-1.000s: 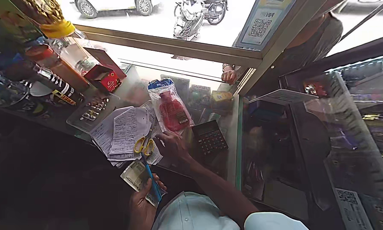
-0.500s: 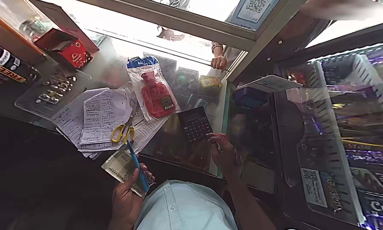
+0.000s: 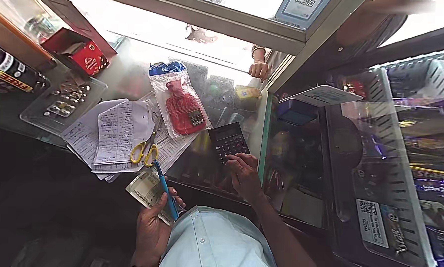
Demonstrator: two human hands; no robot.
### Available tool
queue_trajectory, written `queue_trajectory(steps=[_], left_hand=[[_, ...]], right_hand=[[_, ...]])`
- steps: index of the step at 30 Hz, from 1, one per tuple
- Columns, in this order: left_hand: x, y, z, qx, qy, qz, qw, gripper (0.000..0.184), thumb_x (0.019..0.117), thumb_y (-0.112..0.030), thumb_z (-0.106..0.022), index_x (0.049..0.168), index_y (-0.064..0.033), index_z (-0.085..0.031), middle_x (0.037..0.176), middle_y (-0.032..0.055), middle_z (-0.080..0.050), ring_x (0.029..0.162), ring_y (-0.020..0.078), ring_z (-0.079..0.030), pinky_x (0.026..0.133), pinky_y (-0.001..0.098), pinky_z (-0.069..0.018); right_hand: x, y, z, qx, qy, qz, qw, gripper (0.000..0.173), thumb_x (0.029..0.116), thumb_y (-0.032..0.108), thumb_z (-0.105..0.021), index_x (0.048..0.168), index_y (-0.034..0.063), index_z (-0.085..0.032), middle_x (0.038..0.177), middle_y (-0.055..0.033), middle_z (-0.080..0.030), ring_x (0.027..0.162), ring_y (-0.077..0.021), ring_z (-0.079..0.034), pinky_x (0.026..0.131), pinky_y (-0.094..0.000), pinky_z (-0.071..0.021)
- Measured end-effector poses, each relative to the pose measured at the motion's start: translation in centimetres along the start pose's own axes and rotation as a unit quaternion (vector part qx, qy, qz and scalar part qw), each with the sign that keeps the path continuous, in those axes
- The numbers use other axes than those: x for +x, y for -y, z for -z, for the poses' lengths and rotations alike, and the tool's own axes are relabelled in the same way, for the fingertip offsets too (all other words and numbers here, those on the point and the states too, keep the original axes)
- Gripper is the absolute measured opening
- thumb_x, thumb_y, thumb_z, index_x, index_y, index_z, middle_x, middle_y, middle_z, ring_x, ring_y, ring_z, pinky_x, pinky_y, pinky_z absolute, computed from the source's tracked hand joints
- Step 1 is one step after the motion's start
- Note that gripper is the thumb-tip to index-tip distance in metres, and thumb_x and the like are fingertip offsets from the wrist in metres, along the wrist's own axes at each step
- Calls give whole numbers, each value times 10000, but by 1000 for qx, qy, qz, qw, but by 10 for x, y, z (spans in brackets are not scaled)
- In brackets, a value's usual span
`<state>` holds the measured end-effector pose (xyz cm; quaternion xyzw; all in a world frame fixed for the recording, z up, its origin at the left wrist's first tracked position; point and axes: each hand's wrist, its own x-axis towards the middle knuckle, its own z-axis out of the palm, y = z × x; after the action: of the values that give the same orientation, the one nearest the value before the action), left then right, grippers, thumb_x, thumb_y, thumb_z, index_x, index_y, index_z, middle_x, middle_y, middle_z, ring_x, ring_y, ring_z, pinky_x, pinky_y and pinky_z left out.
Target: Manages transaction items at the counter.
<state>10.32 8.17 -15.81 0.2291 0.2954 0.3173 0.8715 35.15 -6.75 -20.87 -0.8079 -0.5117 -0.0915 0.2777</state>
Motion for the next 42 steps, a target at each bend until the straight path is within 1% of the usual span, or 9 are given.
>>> queue_trajectory(steps=[3, 8, 12, 19, 25, 30, 32, 37, 42], left_hand=[[-1, 0, 0, 7, -1, 0, 1000, 378, 1013, -72, -526, 1391, -75, -542, 1000, 162, -728, 790, 282, -754, 726, 458, -653], [-1, 0, 3, 6, -1, -2, 1000, 353, 1020, -78, -524, 1371, -74, -558, 1003, 160, -729, 801, 282, -755, 729, 465, -650], [-2, 1, 3, 13, 4, 1, 1000, 373, 1016, -79, -528, 1389, -70, -534, 1009, 157, -728, 802, 279, -754, 731, 461, -650], [-3, 1, 3, 12, 3, 2, 1000, 380, 1014, -77, -529, 1394, -65, -524, 1005, 165, -724, 798, 288, -754, 726, 460, -651], [-6, -1, 7, 11, -3, -6, 1000, 392, 1010, -81, -546, 1401, -73, -523, 1019, 161, -725, 802, 285, -756, 724, 460, -653], [-5, 2, 7, 13, -5, -7, 1000, 382, 1015, -86, -536, 1397, -66, -528, 1003, 162, -729, 801, 282, -757, 730, 459, -652], [-6, 2, 4, 15, -3, -8, 1000, 385, 1002, -89, -555, 1385, -57, -529, 986, 167, -727, 778, 288, -753, 718, 463, -651], [-8, 0, 1, 16, -8, -4, 1000, 379, 1003, -82, -555, 1381, -60, -536, 994, 170, -727, 788, 287, -755, 721, 462, -651], [-8, 0, 5, 8, -8, -8, 1000, 406, 1004, -78, -555, 1407, -57, -517, 1004, 175, -728, 782, 294, -755, 714, 466, -653]], right_hand=[[2, 3, 2, 4, 34, -5, 999, 315, 1017, 189, -400, 1107, 207, -701, 1304, 38, -690, 1289, -239, -547, 1083, -507, -311], [-18, 4, 2, 25, 20, 32, 999, 307, 1037, 221, -377, 1040, 208, -684, 1281, 40, -695, 1252, -202, -559, 1073, -458, -319], [-10, -8, 9, 28, -21, -1, 999, 319, 1043, 217, -341, 1050, 182, -658, 1259, 3, -702, 1235, -225, -559, 1077, -455, -311], [-1, -18, 12, 12, 27, -54, 998, 332, 1021, 178, -353, 1117, 172, -671, 1351, -3, -666, 1326, -267, -531, 1083, -524, -320], [-22, -17, 17, 63, -29, 9, 998, 318, 1048, 194, -344, 1037, 165, -660, 1238, -1, -715, 1225, -210, -568, 1104, -420, -305], [-16, -11, 14, 20, 11, -10, 1000, 307, 1005, 177, -405, 1026, 190, -711, 1203, 13, -722, 1227, -229, -581, 1087, -490, -314], [-5, -9, 19, 36, 6, -8, 999, 305, 1015, 184, -381, 1041, 178, -684, 1171, 2, -720, 1200, -227, -580, 1088, -473, -309], [16, -11, 16, 40, -15, 7, 999, 293, 1014, 182, -381, 1039, 160, -672, 1299, -20, -687, 1247, -237, -561, 1082, -456, -321], [18, -15, 4, 26, 2, -1, 1000, 293, 1004, 176, -386, 1065, 165, -673, 1321, -14, -681, 1268, -253, -555, 1079, -480, -323]])
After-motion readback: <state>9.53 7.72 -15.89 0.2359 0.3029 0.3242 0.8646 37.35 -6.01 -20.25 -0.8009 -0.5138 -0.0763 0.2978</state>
